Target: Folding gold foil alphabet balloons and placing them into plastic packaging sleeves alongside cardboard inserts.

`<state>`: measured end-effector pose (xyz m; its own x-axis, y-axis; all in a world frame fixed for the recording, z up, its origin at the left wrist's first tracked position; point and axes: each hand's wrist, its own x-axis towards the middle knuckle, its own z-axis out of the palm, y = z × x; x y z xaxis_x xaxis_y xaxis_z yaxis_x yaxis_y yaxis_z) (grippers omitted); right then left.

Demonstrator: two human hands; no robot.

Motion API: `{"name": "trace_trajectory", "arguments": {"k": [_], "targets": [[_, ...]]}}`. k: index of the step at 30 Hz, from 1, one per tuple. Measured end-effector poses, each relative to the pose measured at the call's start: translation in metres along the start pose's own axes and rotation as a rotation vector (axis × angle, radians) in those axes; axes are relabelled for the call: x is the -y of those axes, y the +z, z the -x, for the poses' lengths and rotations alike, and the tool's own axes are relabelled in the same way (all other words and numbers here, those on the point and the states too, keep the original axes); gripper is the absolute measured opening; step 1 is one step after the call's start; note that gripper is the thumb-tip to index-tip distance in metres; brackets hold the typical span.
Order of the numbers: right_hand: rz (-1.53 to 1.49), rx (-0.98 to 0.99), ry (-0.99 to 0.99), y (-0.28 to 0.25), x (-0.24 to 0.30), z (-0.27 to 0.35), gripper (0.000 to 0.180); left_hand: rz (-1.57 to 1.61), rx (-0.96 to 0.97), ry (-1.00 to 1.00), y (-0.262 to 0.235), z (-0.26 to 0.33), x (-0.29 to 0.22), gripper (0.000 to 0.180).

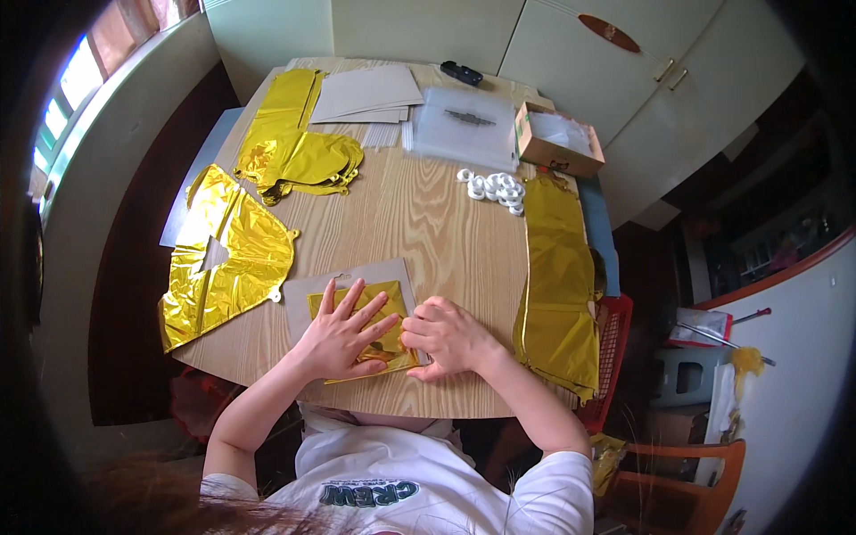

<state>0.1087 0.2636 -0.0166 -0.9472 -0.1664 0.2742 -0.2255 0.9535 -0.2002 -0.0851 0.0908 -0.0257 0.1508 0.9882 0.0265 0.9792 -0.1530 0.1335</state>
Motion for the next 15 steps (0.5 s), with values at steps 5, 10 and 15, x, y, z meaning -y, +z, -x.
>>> {"name": "trace_trajectory", "arguments": {"k": [5, 10, 15], "targets": [[-0.073, -0.008, -0.047, -0.001, -0.007, -0.002, 0.046, -0.009, 0.003, -0.002, 0.001, 0.000, 0.000, 0.076], [-0.127, 0.023, -0.052, -0.006, -0.009, 0.003, 0.044, -0.001, -0.005, -0.002, 0.000, 0.001, 0.000, 0.077], [-0.153, -0.020, 0.022, -0.003, -0.005, 0.015, 0.044, -0.001, -0.010, -0.003, 0.003, 0.001, 0.001, 0.077]]}}
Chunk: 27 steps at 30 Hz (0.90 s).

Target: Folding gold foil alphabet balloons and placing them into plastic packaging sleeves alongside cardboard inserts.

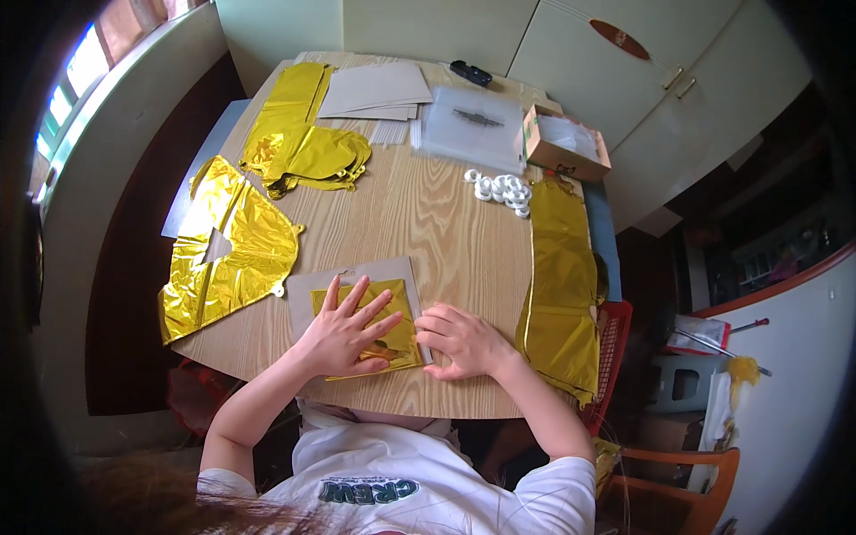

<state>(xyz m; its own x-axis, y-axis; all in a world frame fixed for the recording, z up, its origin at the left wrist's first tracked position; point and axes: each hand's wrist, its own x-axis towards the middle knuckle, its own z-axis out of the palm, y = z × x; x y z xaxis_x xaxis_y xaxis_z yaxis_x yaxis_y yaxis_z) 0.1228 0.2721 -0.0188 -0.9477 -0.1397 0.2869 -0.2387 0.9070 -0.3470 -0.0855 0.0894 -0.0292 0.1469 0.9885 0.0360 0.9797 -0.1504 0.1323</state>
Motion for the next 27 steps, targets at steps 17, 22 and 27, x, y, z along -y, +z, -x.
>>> {"name": "trace_trajectory", "arguments": {"k": [17, 22, 27], "targets": [[0.095, -0.029, -0.019, 0.015, 0.034, 0.010, 0.030, 0.011, -0.009, -0.007, -0.002, -0.001, -0.001, 0.082], [0.116, -0.035, 0.057, 0.015, 0.042, 0.015, 0.033, 0.036, 0.001, -0.010, -0.004, 0.000, -0.001, 0.088], [0.114, -0.038, 0.104, 0.019, 0.045, 0.016, 0.032, 0.021, -0.014, -0.014, -0.005, 0.002, -0.001, 0.086]]}}
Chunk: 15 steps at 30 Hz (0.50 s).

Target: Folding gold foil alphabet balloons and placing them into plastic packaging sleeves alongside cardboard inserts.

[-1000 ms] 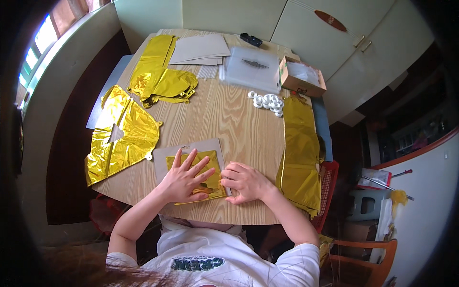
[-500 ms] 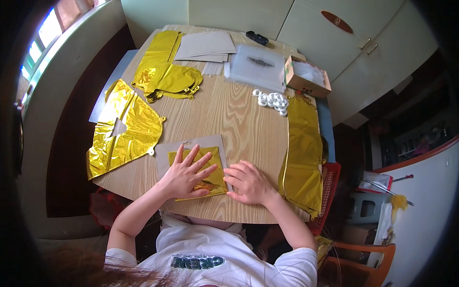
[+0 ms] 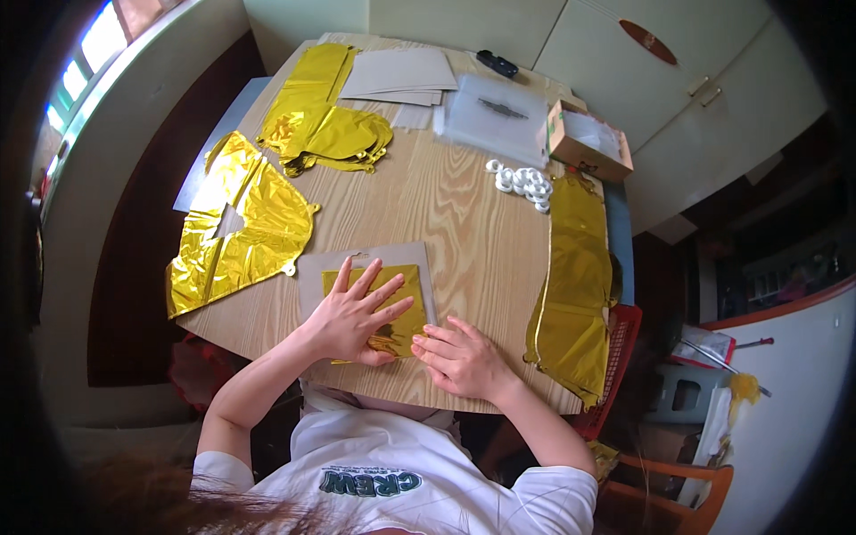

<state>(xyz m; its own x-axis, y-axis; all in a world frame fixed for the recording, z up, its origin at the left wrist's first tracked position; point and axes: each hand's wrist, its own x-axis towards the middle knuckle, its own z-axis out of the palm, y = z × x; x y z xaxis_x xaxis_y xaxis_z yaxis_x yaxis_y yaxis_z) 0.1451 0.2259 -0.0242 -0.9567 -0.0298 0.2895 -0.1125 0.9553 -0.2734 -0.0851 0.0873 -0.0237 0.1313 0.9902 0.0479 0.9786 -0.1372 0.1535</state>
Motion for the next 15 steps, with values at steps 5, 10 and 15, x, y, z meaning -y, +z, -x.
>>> {"name": "trace_trajectory", "arguments": {"k": [5, 10, 15], "targets": [[0.027, 0.001, 0.017, 0.004, 0.002, 0.001, 0.029, -0.017, -0.059, 0.024, 0.014, 0.013, 0.010, 0.081], [0.013, -0.021, 0.044, 0.008, 0.003, 0.002, 0.028, 0.009, 0.013, -0.035, 0.000, 0.040, 0.020, 0.091], [-0.020, -0.062, 0.048, 0.007, 0.005, 0.001, 0.024, 0.035, 0.109, -0.003, -0.011, 0.044, 0.029, 0.113]]}}
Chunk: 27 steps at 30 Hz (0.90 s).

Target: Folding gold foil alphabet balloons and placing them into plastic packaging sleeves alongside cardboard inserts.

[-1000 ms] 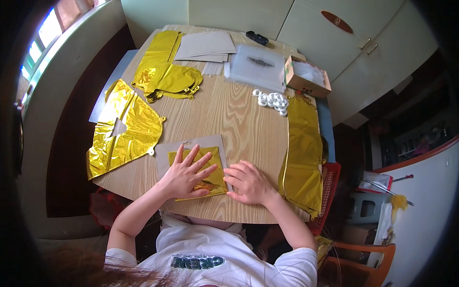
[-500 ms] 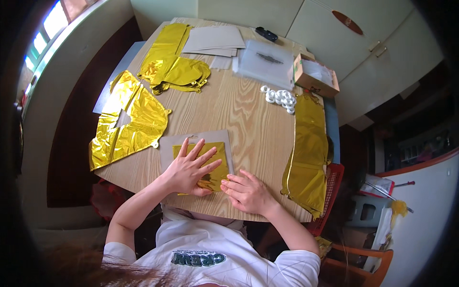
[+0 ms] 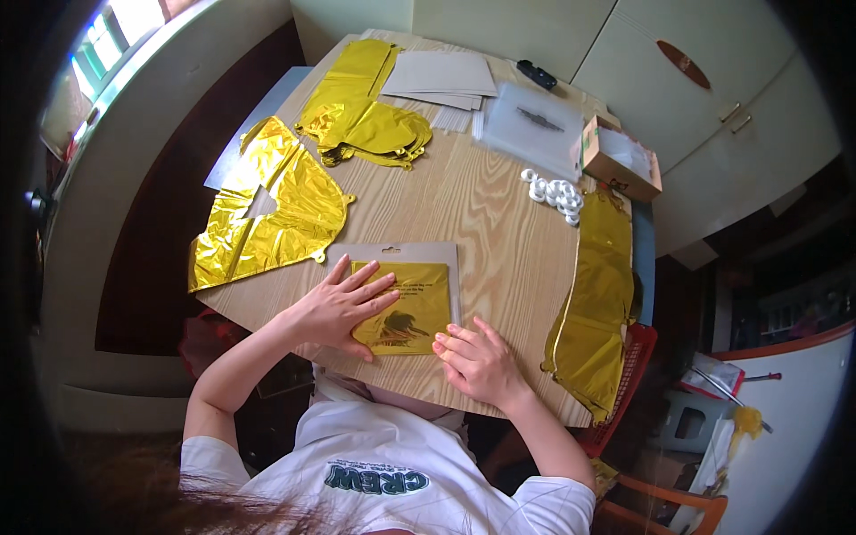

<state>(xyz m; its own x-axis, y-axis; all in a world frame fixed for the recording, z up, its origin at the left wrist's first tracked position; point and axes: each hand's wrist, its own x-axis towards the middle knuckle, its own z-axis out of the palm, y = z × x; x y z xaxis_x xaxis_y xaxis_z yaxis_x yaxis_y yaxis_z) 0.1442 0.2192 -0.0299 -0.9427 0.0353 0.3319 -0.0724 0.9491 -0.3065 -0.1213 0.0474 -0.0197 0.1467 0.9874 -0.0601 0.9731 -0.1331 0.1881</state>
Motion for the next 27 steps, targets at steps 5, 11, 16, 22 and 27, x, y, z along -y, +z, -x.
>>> {"name": "trace_trajectory", "arguments": {"k": [5, 11, 16, 22, 27], "targets": [[-0.002, 0.016, 0.005, 0.002, -0.003, 0.003, 0.028, -0.013, 0.149, 0.007, -0.014, -0.001, 0.004, 0.134], [-0.011, 0.023, 0.016, 0.003, -0.002, 0.002, 0.028, 0.047, 0.213, -0.013, -0.029, 0.008, 0.014, 0.136], [-0.009, 0.018, 0.006, 0.004, -0.001, -0.001, 0.027, 0.110, -0.158, -0.179, -0.023, 0.018, 0.017, 0.091], [0.030, 0.031, -0.007, -0.003, 0.007, -0.006, 0.024, -0.054, -0.266, -0.206, 0.009, 0.009, -0.046, 0.072], [-0.009, 0.052, -0.012, -0.002, 0.009, -0.008, 0.020, 0.028, -0.281, -0.273, 0.021, 0.007, -0.058, 0.072]]}}
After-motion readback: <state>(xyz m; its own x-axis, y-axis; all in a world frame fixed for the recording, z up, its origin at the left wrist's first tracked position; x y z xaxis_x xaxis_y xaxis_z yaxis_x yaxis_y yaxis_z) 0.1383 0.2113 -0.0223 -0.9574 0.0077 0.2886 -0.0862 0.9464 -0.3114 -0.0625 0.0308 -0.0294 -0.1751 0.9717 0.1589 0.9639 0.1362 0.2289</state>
